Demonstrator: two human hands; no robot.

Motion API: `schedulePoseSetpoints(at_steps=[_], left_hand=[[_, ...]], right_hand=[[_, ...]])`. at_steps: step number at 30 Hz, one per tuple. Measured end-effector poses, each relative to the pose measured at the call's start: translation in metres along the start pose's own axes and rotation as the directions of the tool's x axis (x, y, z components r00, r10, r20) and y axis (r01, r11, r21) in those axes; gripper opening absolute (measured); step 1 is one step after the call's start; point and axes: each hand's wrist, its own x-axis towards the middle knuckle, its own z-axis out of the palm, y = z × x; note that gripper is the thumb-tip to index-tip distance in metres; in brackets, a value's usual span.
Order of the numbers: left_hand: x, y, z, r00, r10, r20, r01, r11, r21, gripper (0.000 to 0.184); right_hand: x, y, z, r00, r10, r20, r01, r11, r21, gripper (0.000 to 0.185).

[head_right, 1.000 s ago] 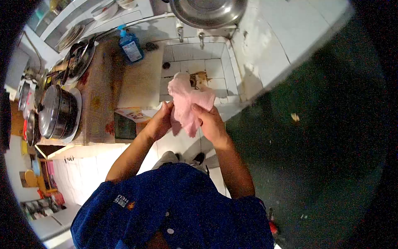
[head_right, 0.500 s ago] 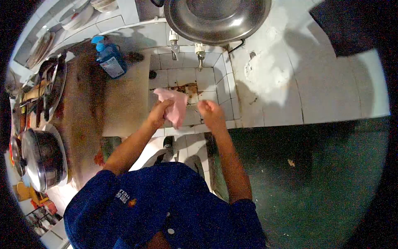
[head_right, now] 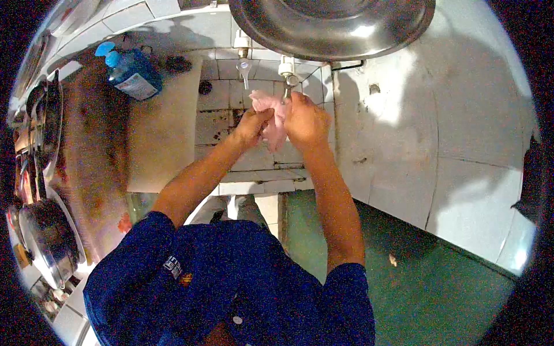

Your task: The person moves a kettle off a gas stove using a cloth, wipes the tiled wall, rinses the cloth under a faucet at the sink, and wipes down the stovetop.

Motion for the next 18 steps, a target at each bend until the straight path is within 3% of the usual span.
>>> schedulePoseSetpoints(at_steps=[7, 13, 18], left_hand=[[0.009, 0.008, 0.009, 0.997, -0.079, 0.006, 0.078, 0.995, 0.06, 0.021], [0.016, 0.006, 0.017, 0.993, -0.116, -0.015, 0.117, 0.989, 0.089, 0.027], [0.018, -0.001, 0.017, 0.999, -0.05, -0.006, 0.05, 0.996, 0.077, 0.027]], right_hand=[[0.005, 0.012, -0.006, 0.988, -0.129, 0.084, 0.132, 0.991, -0.022, 0.022], [0.008, 0.033, -0.006, 0.983, -0.185, 0.016, 0.185, 0.982, -0.025, 0.019], [0.006, 0.037, -0.003, 0.983, -0.18, -0.019, 0.181, 0.981, 0.068, 0.02]])
